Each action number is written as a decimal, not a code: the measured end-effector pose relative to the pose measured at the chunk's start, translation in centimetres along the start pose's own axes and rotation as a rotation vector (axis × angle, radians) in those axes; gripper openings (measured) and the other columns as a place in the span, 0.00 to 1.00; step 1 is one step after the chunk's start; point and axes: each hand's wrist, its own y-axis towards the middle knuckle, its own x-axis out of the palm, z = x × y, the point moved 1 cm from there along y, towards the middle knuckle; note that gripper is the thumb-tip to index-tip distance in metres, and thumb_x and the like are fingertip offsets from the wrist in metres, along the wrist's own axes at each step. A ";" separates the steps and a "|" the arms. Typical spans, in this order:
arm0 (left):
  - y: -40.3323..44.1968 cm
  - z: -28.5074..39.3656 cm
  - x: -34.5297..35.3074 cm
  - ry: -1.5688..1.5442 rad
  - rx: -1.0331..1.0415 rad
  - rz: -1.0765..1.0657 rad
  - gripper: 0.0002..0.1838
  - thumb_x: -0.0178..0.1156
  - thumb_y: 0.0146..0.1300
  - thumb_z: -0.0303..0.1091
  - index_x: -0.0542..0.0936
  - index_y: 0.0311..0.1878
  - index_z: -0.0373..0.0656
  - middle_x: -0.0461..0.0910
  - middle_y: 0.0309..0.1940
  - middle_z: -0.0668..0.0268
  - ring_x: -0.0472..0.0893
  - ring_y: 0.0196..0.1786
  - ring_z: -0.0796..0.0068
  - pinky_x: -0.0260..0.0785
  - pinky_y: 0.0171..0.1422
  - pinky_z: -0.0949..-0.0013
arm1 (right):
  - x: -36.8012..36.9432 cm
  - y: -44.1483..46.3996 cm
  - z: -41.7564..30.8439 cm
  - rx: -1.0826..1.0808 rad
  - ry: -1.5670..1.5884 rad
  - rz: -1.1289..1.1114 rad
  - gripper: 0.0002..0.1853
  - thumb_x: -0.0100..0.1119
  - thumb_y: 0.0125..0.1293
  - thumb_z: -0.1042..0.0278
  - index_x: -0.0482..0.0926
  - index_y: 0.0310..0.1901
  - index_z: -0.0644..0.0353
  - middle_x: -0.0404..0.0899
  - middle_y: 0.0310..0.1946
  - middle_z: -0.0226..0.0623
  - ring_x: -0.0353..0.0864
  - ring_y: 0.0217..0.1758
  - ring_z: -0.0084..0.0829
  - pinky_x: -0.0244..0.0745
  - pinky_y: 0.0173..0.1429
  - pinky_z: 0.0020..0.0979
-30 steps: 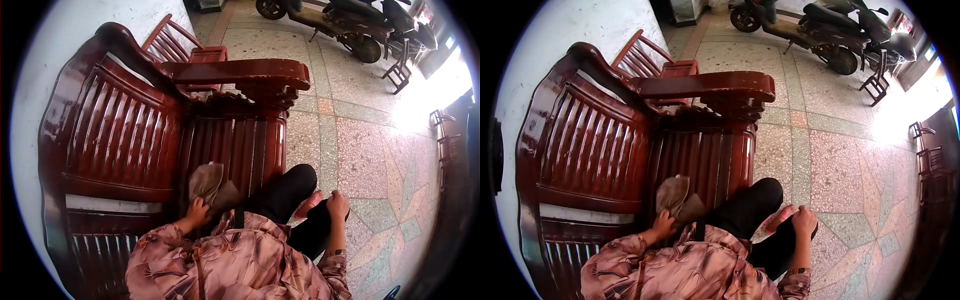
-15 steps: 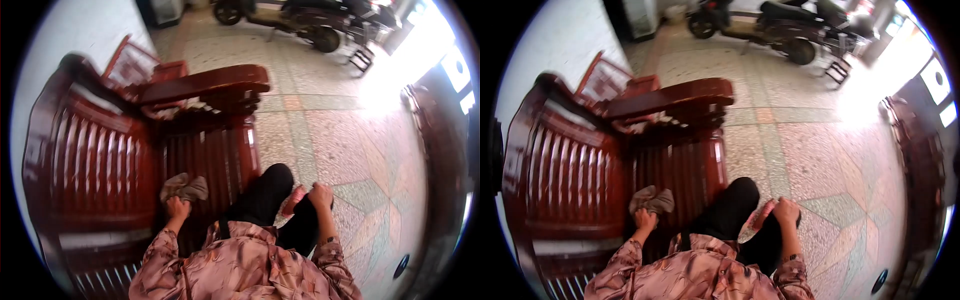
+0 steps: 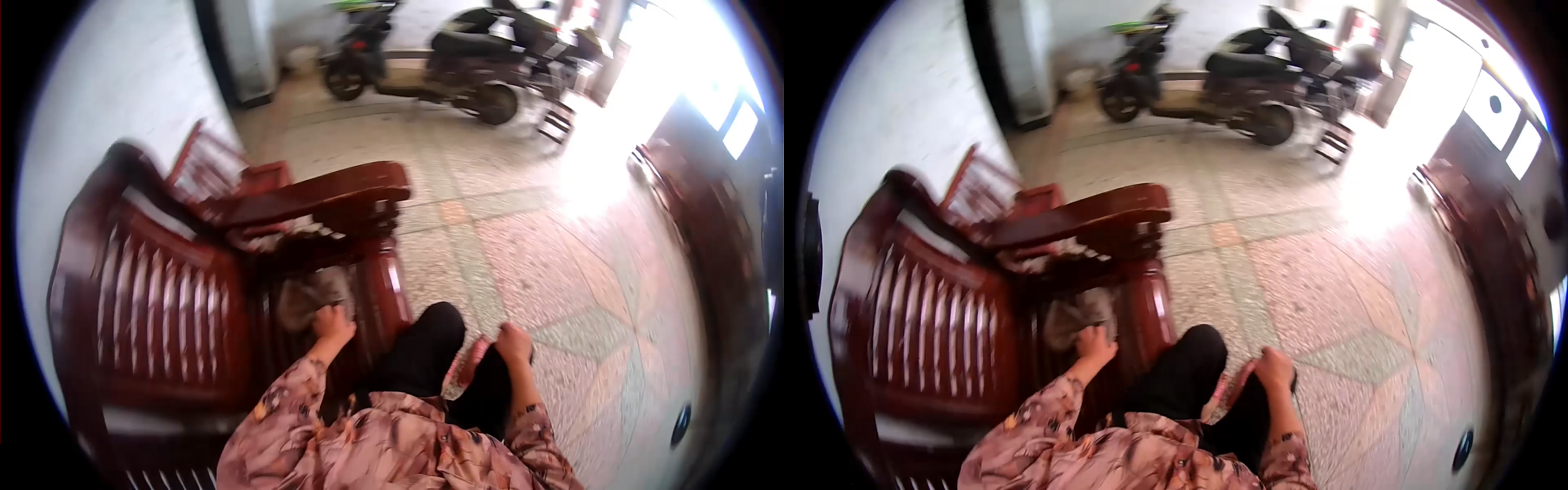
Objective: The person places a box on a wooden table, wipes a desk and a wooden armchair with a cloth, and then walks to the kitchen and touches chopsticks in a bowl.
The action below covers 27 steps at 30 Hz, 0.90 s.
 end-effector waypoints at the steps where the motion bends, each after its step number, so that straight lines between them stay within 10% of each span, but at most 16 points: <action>1: -0.6 -0.7 0.5 0.001 0.050 -0.002 0.23 0.65 0.45 0.46 0.76 0.43 0.47 0.73 0.44 0.55 0.72 0.50 0.52 0.70 0.49 0.50 | -0.3 -0.4 0.1 -0.004 0.034 0.054 0.10 0.53 0.57 0.62 0.83 0.37 0.53 0.82 0.32 0.46 0.81 0.37 0.48 0.75 0.44 0.45; 6: -2.9 -3.7 0.0 -0.067 0.057 -0.201 0.29 0.67 0.42 0.41 0.71 0.49 0.45 0.72 0.47 0.53 0.71 0.53 0.49 0.67 0.56 0.52 | 1.4 -0.1 2.6 -0.115 0.110 0.164 0.08 0.53 0.56 0.66 0.82 0.33 0.53 0.82 0.30 0.43 0.81 0.35 0.45 0.75 0.41 0.42; 8: -1.9 -5.3 -1.0 -0.656 -0.033 -0.234 0.34 0.69 0.36 0.38 0.71 0.52 0.43 0.74 0.46 0.51 0.74 0.52 0.50 0.68 0.58 0.56 | 1.4 -0.3 2.8 -0.107 0.090 0.159 0.08 0.53 0.55 0.66 0.82 0.33 0.53 0.82 0.30 0.43 0.81 0.36 0.45 0.75 0.42 0.42; 13: 4.5 -7.4 -10.5 -1.085 -0.232 0.127 0.27 0.68 0.36 0.28 0.76 0.46 0.41 0.79 0.41 0.65 0.78 0.44 0.71 0.71 0.51 0.66 | 1.4 -0.5 2.4 -0.079 0.004 0.130 0.08 0.54 0.55 0.65 0.82 0.32 0.52 0.82 0.29 0.44 0.81 0.35 0.44 0.75 0.43 0.42; 19: 17.5 -12.3 -27.9 -1.738 -0.125 0.480 0.23 0.64 0.53 0.36 0.71 0.52 0.45 0.75 0.46 0.64 0.75 0.47 0.69 0.69 0.51 0.62 | 0.9 -0.4 1.4 -0.117 -0.020 0.147 0.08 0.54 0.54 0.64 0.83 0.31 0.52 0.82 0.27 0.43 0.81 0.35 0.44 0.75 0.43 0.41; 22: 20.6 -13.3 -33.5 -1.758 -0.215 0.478 0.34 0.62 0.56 0.49 0.60 0.63 0.54 0.60 0.64 0.63 0.63 0.64 0.57 0.62 0.56 0.36 | 1.0 -0.8 1.5 -0.134 -0.025 0.144 0.08 0.54 0.53 0.64 0.82 0.30 0.52 0.82 0.27 0.43 0.81 0.34 0.44 0.75 0.43 0.42; 23: 19.8 -11.7 -34.4 -1.636 -0.356 0.560 0.39 0.63 0.55 0.45 0.56 0.67 0.49 0.57 0.67 0.59 0.60 0.67 0.56 0.59 0.63 0.42 | 1.0 -0.6 1.8 -0.164 -0.019 0.148 0.08 0.54 0.53 0.64 0.82 0.30 0.52 0.81 0.28 0.44 0.81 0.34 0.46 0.75 0.43 0.43; 27: 21.2 -8.4 -22.7 -1.185 0.161 0.778 0.41 0.61 0.54 0.31 0.52 0.69 0.31 0.57 0.67 0.49 0.59 0.70 0.57 0.49 0.73 0.64 | 1.4 -1.3 2.4 -0.120 0.053 0.242 0.08 0.54 0.52 0.66 0.82 0.29 0.54 0.81 0.27 0.44 0.80 0.35 0.46 0.74 0.44 0.43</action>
